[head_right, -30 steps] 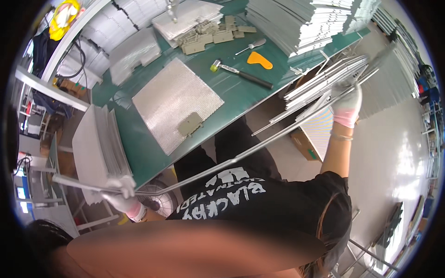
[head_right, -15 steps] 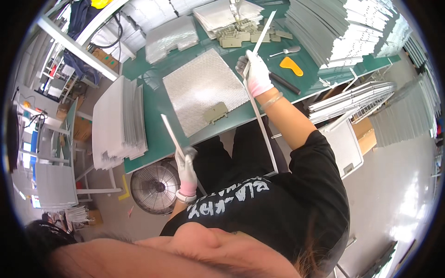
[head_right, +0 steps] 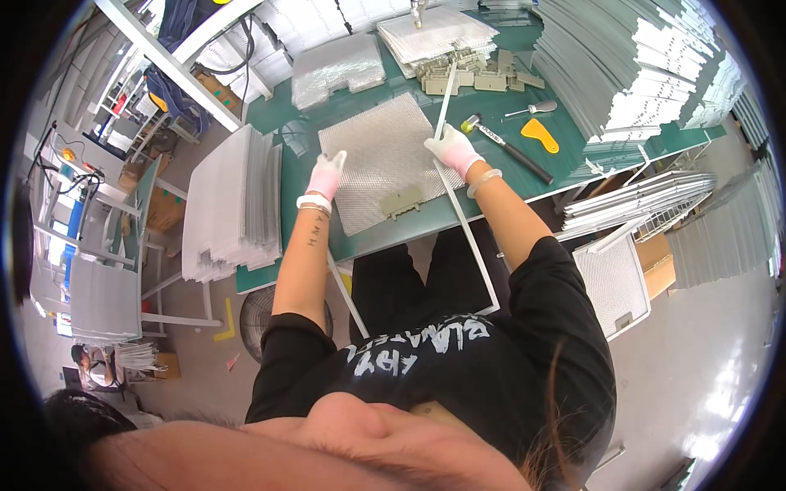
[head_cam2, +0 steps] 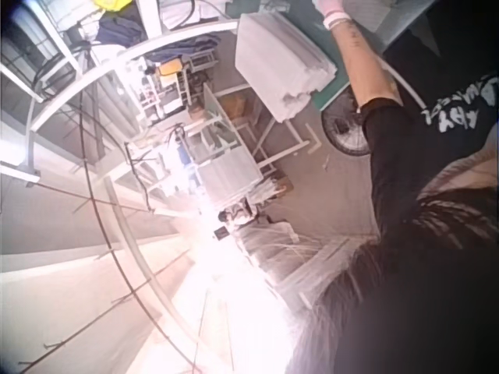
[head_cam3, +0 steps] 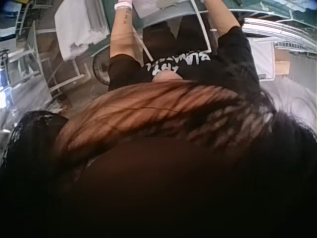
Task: Assembling air filter components by inserting mesh into frames and securing them with brackets and an electric screwdriver.
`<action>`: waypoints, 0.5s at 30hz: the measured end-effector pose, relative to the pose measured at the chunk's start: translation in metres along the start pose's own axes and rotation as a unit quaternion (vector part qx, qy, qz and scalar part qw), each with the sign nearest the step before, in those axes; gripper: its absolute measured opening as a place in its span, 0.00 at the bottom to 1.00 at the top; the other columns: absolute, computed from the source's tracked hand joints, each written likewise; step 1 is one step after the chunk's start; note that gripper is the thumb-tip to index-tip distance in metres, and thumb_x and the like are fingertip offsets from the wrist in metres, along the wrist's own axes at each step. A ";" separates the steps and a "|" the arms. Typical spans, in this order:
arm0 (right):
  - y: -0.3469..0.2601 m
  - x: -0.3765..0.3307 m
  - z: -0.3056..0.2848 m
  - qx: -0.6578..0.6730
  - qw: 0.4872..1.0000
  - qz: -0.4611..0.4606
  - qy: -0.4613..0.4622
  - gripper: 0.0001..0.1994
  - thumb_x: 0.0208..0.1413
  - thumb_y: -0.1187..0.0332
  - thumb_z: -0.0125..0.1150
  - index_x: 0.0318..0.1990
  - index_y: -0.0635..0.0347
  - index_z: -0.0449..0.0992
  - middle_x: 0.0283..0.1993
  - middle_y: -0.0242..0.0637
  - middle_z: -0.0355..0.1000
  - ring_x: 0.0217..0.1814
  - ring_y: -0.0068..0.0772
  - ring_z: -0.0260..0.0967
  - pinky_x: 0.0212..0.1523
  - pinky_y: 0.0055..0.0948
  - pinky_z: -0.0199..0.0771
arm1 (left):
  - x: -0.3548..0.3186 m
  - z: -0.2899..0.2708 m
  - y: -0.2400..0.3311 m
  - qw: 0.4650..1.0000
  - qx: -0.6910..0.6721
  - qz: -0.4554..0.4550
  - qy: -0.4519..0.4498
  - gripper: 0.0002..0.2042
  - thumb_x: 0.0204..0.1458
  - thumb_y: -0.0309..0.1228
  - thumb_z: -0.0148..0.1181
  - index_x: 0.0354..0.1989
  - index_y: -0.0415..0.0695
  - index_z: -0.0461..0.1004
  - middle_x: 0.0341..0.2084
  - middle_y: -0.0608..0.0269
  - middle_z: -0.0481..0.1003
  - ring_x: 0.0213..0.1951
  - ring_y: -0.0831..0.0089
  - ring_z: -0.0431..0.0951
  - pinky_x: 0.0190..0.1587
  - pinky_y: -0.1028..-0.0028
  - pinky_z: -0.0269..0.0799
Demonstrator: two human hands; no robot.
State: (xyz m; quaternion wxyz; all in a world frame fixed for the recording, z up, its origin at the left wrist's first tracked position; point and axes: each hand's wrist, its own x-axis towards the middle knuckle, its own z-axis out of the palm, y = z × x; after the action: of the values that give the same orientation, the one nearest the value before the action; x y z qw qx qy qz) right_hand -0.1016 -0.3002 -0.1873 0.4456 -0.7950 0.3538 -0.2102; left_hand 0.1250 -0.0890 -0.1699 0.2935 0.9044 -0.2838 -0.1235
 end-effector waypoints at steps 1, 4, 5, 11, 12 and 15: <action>-0.004 -0.001 0.001 0.008 1.000 -0.015 -0.007 0.24 0.51 0.55 0.65 0.48 0.66 0.74 0.43 0.50 0.77 0.47 0.45 0.77 0.52 0.36 0.74 | 0.013 -0.003 -0.020 0.993 -0.115 0.033 0.025 0.39 0.55 0.50 0.58 0.65 0.30 0.58 0.52 0.34 0.74 0.56 0.38 0.71 0.62 0.60 0.65; -0.010 -0.003 -0.006 0.015 0.997 -0.013 -0.070 0.26 0.51 0.56 0.66 0.52 0.67 0.73 0.44 0.47 0.77 0.47 0.39 0.76 0.52 0.32 0.73 | 0.028 -0.018 -0.050 0.986 -0.158 0.028 0.039 0.40 0.53 0.49 0.61 0.65 0.28 0.58 0.58 0.32 0.67 0.60 0.41 0.68 0.64 0.62 0.63; -0.013 -0.004 -0.005 0.015 0.997 -0.018 -0.075 0.26 0.51 0.56 0.66 0.52 0.67 0.73 0.44 0.47 0.77 0.47 0.39 0.76 0.52 0.32 0.73 | 0.026 -0.022 -0.055 0.986 -0.132 0.011 0.097 0.39 0.54 0.48 0.61 0.65 0.28 0.57 0.60 0.31 0.66 0.62 0.41 0.67 0.64 0.63 0.62; 0.023 -0.035 -0.015 0.051 0.990 -0.083 -0.103 0.22 0.46 0.60 0.69 0.43 0.67 0.74 0.39 0.47 0.77 0.45 0.40 0.76 0.50 0.36 0.73 | -0.165 0.009 0.045 0.902 -0.336 0.188 -0.197 0.19 0.65 0.40 0.51 0.52 0.33 0.72 0.45 0.52 0.77 0.51 0.65 0.76 0.57 0.68 0.71; -0.004 -0.053 -0.016 -0.073 0.985 -0.084 -0.130 0.19 0.47 0.62 0.66 0.43 0.67 0.74 0.37 0.45 0.77 0.41 0.37 0.77 0.46 0.35 0.75 | -0.201 0.027 0.031 0.783 -0.526 0.028 -0.331 0.20 0.66 0.42 0.51 0.51 0.35 0.71 0.45 0.52 0.76 0.49 0.64 0.76 0.54 0.64 0.72; -0.015 -0.094 -0.012 0.055 0.972 -0.017 -0.230 0.19 0.51 0.66 0.60 0.50 0.68 0.72 0.33 0.43 0.77 0.34 0.34 0.77 0.39 0.35 0.78 | -0.249 0.096 0.018 0.624 -0.670 -0.257 -0.310 0.27 0.63 0.45 0.55 0.62 0.38 0.61 0.56 0.51 0.70 0.54 0.59 0.73 0.54 0.59 0.72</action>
State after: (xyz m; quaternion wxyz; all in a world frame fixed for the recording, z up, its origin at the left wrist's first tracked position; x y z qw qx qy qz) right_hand -0.1659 -0.2309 -0.1699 0.5546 -0.8019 0.2167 -0.0486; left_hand -0.1216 0.0010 -0.2217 0.6694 0.4019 0.0468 -0.6230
